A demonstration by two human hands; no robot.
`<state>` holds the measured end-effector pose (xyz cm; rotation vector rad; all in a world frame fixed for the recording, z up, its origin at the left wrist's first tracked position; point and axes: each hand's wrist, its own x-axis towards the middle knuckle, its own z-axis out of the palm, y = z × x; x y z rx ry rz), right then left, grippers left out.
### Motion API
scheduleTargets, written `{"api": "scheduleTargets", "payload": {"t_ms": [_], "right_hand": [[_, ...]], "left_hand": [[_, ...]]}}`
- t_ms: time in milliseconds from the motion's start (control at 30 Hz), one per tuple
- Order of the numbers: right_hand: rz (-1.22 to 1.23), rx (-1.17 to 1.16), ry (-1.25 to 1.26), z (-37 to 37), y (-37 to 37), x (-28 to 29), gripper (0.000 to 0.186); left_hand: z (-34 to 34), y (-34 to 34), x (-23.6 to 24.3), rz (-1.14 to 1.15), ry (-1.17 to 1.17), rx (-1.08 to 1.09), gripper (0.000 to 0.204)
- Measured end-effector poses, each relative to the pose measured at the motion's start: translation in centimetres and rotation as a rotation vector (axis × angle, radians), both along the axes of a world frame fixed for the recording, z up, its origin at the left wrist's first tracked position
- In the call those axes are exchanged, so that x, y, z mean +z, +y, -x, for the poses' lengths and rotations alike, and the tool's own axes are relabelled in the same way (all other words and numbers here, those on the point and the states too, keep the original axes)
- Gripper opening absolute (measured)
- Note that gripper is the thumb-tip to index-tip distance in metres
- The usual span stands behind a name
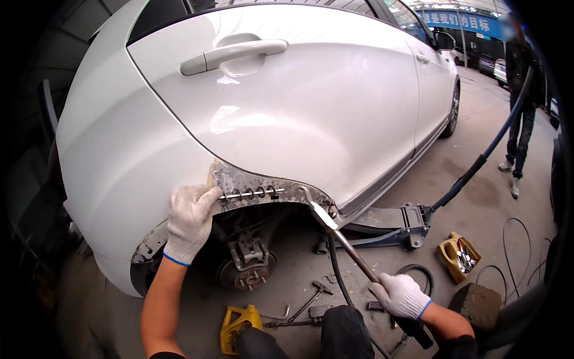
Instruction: The person uses a pneumatic dent puller and a hammer to repair a dent on the rear wheel arch of a white car. They repeatedly attach the puller to the damaged area, pull to straighten the metal, and then hammer the surface to smooth it out.
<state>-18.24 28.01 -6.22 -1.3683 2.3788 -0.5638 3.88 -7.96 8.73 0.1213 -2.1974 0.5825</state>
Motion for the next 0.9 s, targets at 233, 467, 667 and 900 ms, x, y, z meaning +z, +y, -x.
{"api": "scheduleTargets", "payload": {"t_ms": [233, 467, 667, 900], "right_hand": [[0.075, -0.007, 0.094, -3.1, -3.4, 3.2, 0.042], [0.044, -0.006, 0.175, -5.7, -4.0, 4.7, 0.041], [-0.010, 0.020, 0.176, -6.3, -4.0, 5.5, 0.044], [-0.009, -0.064, 0.231, -5.6, -3.4, 5.9, 0.045]], "left_hand": [[-0.4, 0.0, 0.0, -0.026, 0.040, -0.010, 0.032], [-0.7, -0.5, -0.3, -0.025, 0.044, -0.046, 0.031], [-0.9, -0.2, -0.2, -0.040, 0.054, -0.042, 0.030], [-0.7, 0.2, -0.3, -0.027, 0.059, -0.010, 0.029]]}}
